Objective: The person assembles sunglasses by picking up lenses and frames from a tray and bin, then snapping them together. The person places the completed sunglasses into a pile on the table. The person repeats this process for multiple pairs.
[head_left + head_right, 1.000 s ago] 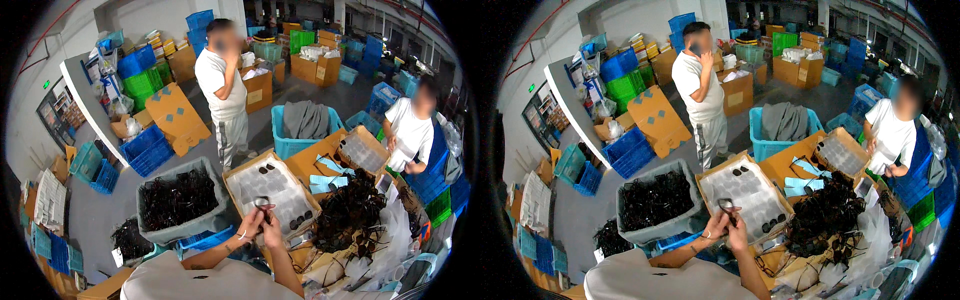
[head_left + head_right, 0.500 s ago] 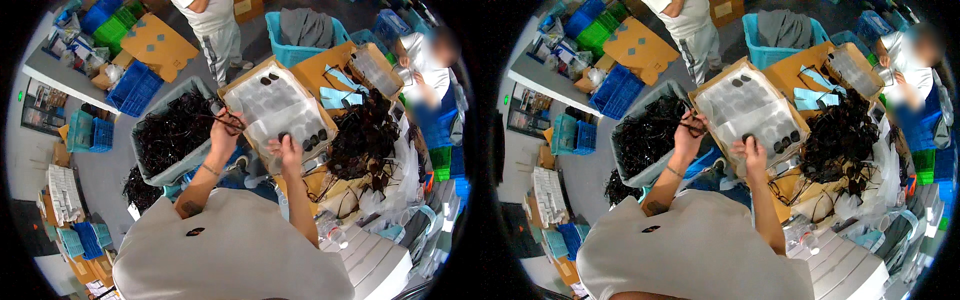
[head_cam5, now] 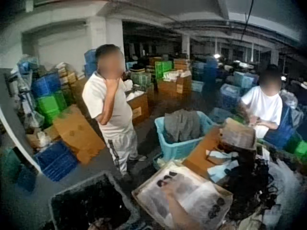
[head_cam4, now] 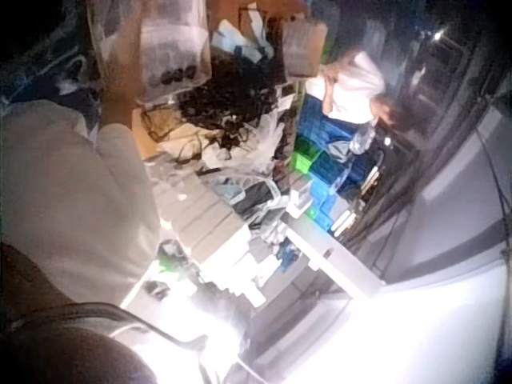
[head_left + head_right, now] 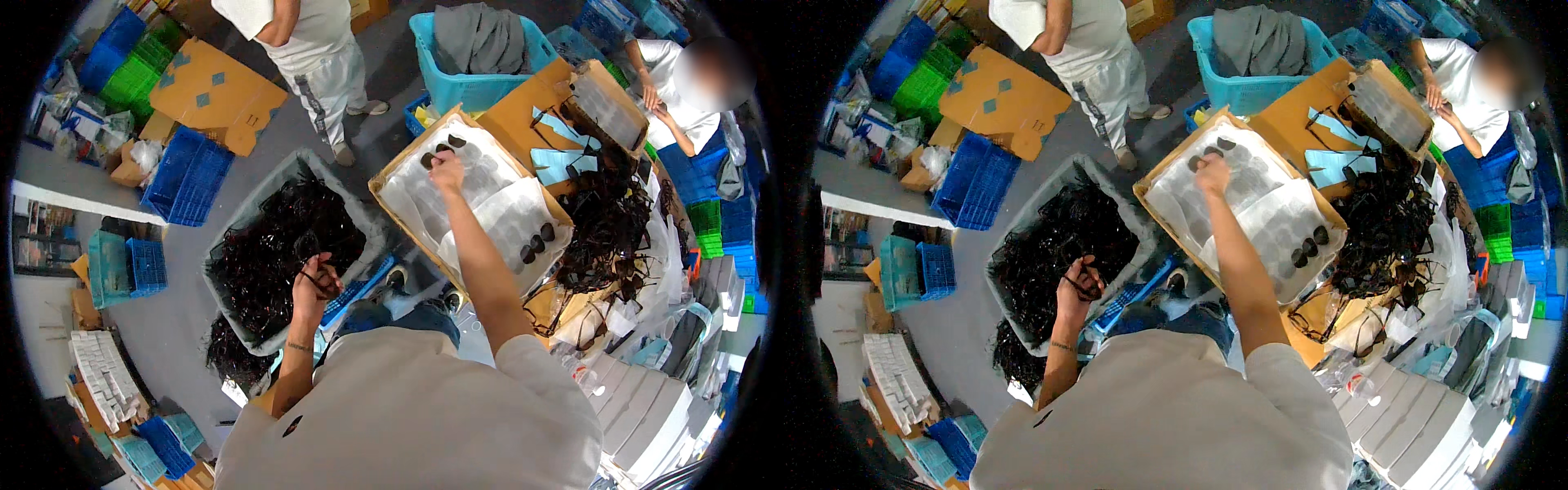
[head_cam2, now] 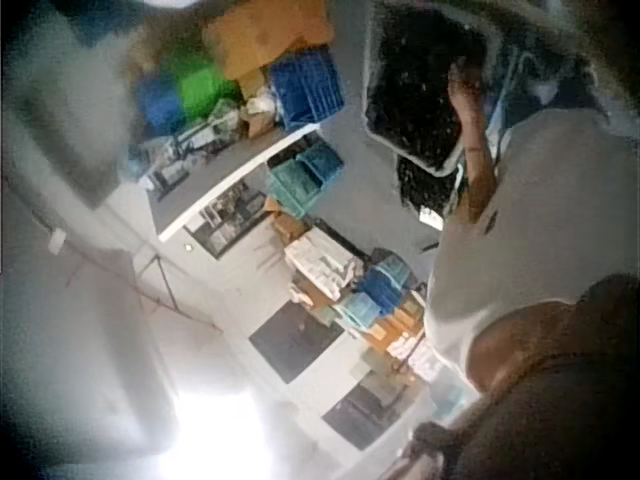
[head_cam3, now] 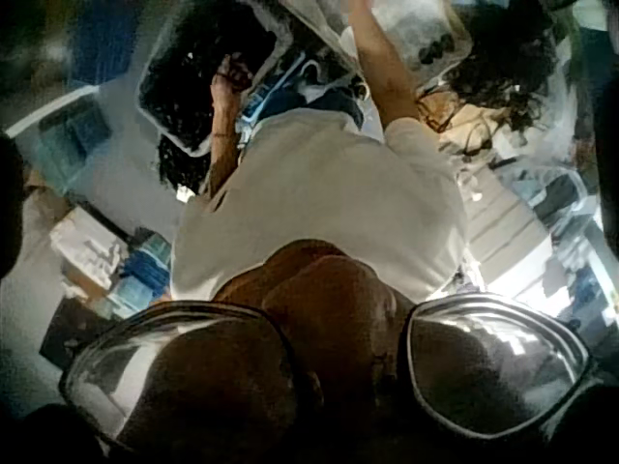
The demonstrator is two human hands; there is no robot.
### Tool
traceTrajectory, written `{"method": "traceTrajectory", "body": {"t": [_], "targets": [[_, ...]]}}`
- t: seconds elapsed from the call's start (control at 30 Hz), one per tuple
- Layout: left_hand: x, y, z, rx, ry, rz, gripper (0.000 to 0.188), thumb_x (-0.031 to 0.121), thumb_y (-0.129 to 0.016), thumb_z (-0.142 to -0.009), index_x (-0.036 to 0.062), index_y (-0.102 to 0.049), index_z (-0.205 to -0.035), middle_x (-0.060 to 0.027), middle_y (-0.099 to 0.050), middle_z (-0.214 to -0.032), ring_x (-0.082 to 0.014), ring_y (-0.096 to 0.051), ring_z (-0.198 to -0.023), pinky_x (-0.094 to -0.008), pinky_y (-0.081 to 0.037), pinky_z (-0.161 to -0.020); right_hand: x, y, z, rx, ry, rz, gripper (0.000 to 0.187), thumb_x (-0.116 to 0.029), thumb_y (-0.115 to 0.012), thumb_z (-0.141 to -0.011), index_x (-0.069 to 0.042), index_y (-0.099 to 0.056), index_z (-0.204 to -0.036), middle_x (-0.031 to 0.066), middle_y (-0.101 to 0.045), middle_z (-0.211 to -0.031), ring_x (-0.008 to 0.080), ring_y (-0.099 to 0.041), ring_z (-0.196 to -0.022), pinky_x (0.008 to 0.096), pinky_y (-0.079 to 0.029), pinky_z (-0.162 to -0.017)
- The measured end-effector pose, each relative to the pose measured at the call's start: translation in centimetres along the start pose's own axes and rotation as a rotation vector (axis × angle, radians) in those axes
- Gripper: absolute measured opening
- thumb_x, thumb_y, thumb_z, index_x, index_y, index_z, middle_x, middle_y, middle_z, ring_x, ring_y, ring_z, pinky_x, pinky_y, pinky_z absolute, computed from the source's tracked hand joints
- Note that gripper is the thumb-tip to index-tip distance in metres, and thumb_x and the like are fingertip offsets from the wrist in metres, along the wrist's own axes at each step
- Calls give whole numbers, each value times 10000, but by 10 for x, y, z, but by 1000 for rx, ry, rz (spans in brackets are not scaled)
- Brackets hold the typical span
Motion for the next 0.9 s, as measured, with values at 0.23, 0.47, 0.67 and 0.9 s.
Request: {"method": "traceTrajectory", "body": {"t": [0.23, 0.47, 0.67, 0.9], "targets": [[26, 1, -26, -81, -10, -234, 318, 297, -470, -1036, 9, -575, -1120, -58, -545, -831, -214, -580, -764, -400, -535, -712, -70, 37, 53, 187, 10, 291, 245, -82, -646, -857, -63, -536, -1075, 197, -512, -1239, 445, -639, -955, 542, -520, -785], [51, -91, -69, -258, -125, -84, 377, 391, -424, -1059, 64, -578, -952, -51, -576, -919, -190, -556, -885, -352, -464, -851, -199, 184, 260, 741, 686, -224, 160, -60, -674, -838, -29, -561, -946, 158, -573, -887, 292, -578, -771, 409, -481, -702], [-23, -230, -14, -605, -203, -464, 431, 404, -396, -1064, 21, -579, -1135, -79, -615, -1180, -168, -593, -1026, -325, -451, -946, -210, 215, 314, 324, 546, -48, 446, -46, -688, -688, 0, -506, -1093, 161, -565, -945, 397, -554, -939, 493, -460, -860], [-138, -314, 74, -981, 32, -544, 323, 275, -527, -1035, -9, -544, -1188, -55, -589, -1178, -134, -533, -1091, -273, -423, -949, -107, 310, 316, 439, 290, 278, 334, -86, -610, -806, -5, -510, -1115, 178, -571, -996, 363, -565, -922, 437, -467, -817]]}}
Point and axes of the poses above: each hand's wrist, its own z-axis away from the middle knuckle, its own y-axis out of the back of the hand, x = y × z, the point moved 7 cm from there along -z, towards the middle knuckle
